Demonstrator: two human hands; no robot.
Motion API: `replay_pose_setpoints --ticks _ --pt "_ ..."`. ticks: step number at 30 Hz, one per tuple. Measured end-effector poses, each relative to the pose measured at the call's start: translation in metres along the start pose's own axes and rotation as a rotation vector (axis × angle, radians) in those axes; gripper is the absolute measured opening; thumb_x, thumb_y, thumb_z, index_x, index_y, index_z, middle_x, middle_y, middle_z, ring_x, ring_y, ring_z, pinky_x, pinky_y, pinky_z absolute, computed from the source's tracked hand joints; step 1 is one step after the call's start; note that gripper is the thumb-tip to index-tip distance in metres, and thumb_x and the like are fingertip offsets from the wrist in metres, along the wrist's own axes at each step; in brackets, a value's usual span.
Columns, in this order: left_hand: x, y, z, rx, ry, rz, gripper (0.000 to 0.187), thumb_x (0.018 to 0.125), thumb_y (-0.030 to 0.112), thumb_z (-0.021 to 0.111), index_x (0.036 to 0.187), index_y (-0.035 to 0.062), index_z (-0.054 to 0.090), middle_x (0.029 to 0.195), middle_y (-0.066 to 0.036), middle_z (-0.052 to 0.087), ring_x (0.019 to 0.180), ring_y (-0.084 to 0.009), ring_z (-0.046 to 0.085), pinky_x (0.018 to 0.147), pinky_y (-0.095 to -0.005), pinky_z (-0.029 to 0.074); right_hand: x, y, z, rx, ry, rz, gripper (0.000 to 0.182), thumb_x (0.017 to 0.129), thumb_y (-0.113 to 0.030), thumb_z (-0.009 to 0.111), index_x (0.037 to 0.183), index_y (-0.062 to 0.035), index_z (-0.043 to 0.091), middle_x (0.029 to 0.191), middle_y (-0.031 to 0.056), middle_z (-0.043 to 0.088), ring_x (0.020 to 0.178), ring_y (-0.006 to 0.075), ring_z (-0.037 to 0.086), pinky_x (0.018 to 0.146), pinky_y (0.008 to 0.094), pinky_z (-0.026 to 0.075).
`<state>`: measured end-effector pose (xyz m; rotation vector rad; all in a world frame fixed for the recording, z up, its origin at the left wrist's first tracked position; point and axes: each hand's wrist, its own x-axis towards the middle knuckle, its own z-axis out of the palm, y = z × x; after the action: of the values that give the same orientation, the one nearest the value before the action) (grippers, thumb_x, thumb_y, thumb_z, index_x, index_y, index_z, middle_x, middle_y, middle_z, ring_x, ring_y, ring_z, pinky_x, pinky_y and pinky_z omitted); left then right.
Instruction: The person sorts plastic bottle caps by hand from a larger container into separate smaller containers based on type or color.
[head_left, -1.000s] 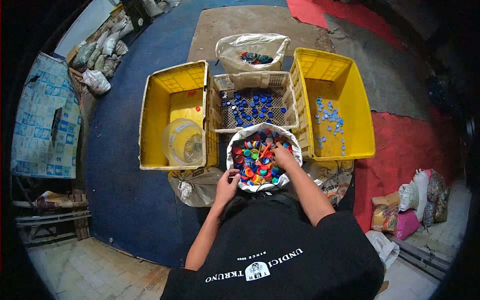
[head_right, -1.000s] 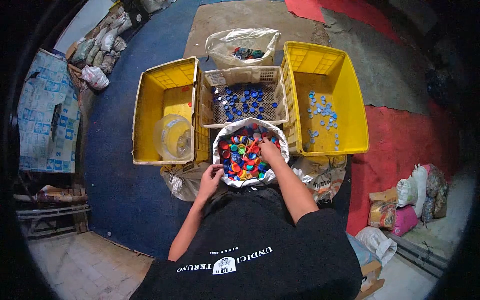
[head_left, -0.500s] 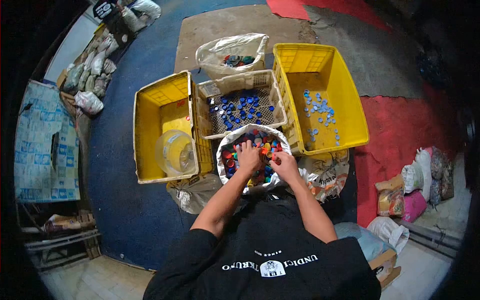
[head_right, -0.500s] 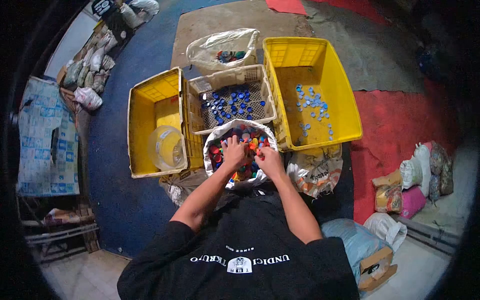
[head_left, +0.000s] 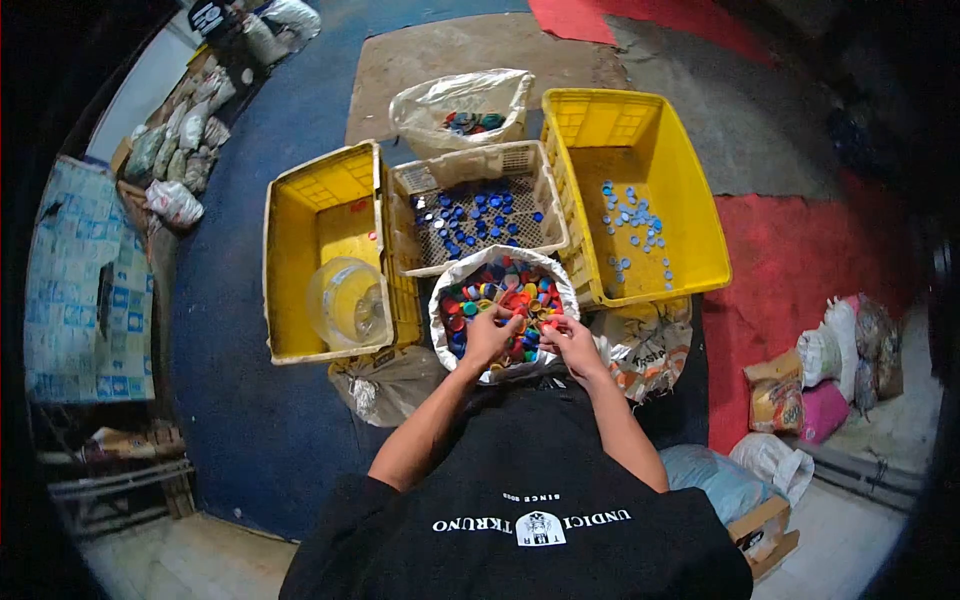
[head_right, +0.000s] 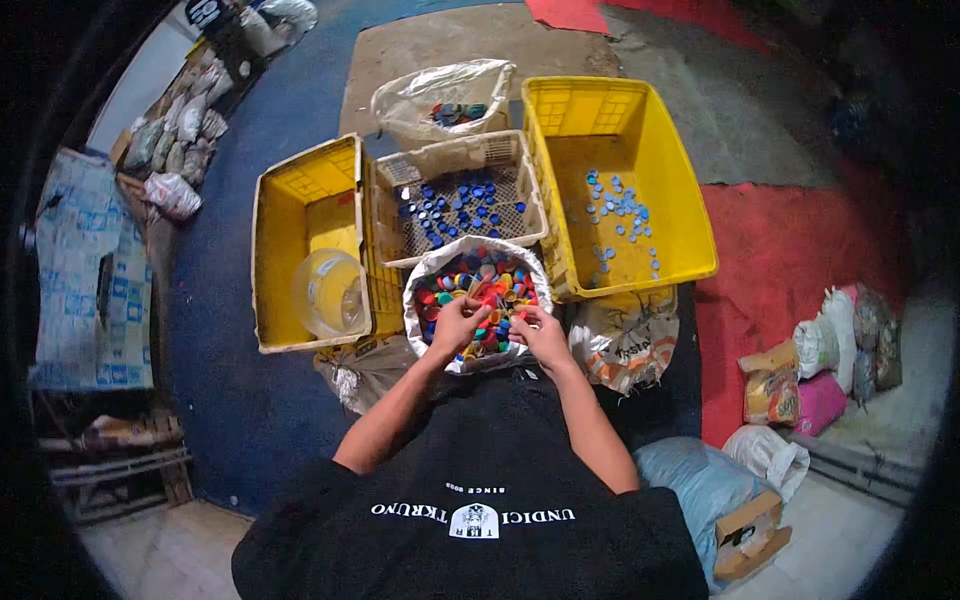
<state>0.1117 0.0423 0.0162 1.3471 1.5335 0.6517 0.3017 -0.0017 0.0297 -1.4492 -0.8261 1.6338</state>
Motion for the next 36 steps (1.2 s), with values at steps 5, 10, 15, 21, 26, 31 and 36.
replay_pose_setpoints --ticks 5,10,15,21,26,31,36 --pt "-0.010 -0.048 -0.021 -0.371 -0.080 -0.200 0.020 0.087 0.012 0.068 0.084 -0.0013 0.053 0.076 -0.010 0.065 0.065 -0.0102 0.061 0.055 -0.0215 0.047 0.029 -0.006 0.035 0.486 -0.095 0.243 0.023 0.091 -0.011 0.059 0.109 -0.0005 0.052 0.095 0.0113 0.061 0.087 0.0216 0.064 0.080 0.0362 0.056" --pt "-0.048 -0.047 -0.071 -0.545 0.000 -0.271 0.024 0.083 0.014 0.073 0.089 -0.0001 0.054 0.083 -0.008 0.064 0.070 -0.0124 0.063 0.062 -0.0228 0.052 0.081 0.027 0.067 0.060 -0.269 0.246 0.020 0.089 -0.005 0.046 0.106 0.0007 0.056 0.083 0.0103 0.061 0.073 0.0139 0.060 0.063 0.0269 0.050" --pt "-0.082 -0.052 -0.099 -0.779 0.195 -0.248 0.041 0.080 0.014 0.075 0.113 0.0024 0.053 0.097 -0.007 0.064 0.078 -0.0105 0.062 0.066 -0.0217 0.049 0.125 0.052 0.125 -1.022 -0.194 -0.348 0.036 0.086 -0.030 0.054 0.108 -0.0024 0.057 0.106 0.0238 0.058 0.100 0.0398 0.056 0.086 0.0471 0.046" --pt "-0.113 -0.065 -0.107 -0.707 0.280 -0.299 0.037 0.084 0.020 0.072 0.114 0.0030 0.059 0.096 -0.001 0.064 0.081 -0.0091 0.060 0.068 -0.0220 0.047 0.123 0.027 0.164 -1.188 -0.123 -0.410 0.044 0.079 -0.039 0.062 0.103 -0.0015 0.060 0.102 0.0202 0.062 0.097 0.0368 0.060 0.085 0.0449 0.048" --pt "-0.125 -0.077 -0.108 -0.701 0.331 -0.306 0.038 0.083 0.024 0.073 0.113 0.0040 0.061 0.098 -0.001 0.066 0.085 -0.0080 0.060 0.067 -0.0213 0.046 0.127 0.020 0.170 -1.326 -0.165 -0.375 0.044 0.073 -0.040 0.068 0.093 -0.0017 0.060 0.097 0.0177 0.063 0.092 0.0363 0.062 0.081 0.0476 0.051" --pt "-0.117 -0.082 -0.110 -0.923 0.346 -0.302 0.039 0.089 0.026 0.067 0.119 0.0033 0.057 0.098 -0.002 0.064 0.079 -0.0090 0.059 0.063 -0.0210 0.044 0.110 0.013 0.150 -0.827 -0.211 -0.248 0.029 0.077 -0.028 0.068 0.090 -0.0024 0.060 0.084 0.0096 0.065 0.080 0.0224 0.065 0.064 0.0357 0.052" --pt "-0.100 -0.068 -0.114 -1.117 0.130 -0.338 0.042 0.094 0.022 0.059 0.129 0.0022 0.049 0.106 -0.006 0.062 0.082 -0.0135 0.061 0.064 -0.0219 0.047 0.069 -0.002 0.138 0.229 -0.393 0.466 0.029 0.083 -0.003 0.057 0.111 -0.0060 0.050 0.105 0.0124 0.060 0.085 0.0215 0.063 0.072 0.0289 0.053"
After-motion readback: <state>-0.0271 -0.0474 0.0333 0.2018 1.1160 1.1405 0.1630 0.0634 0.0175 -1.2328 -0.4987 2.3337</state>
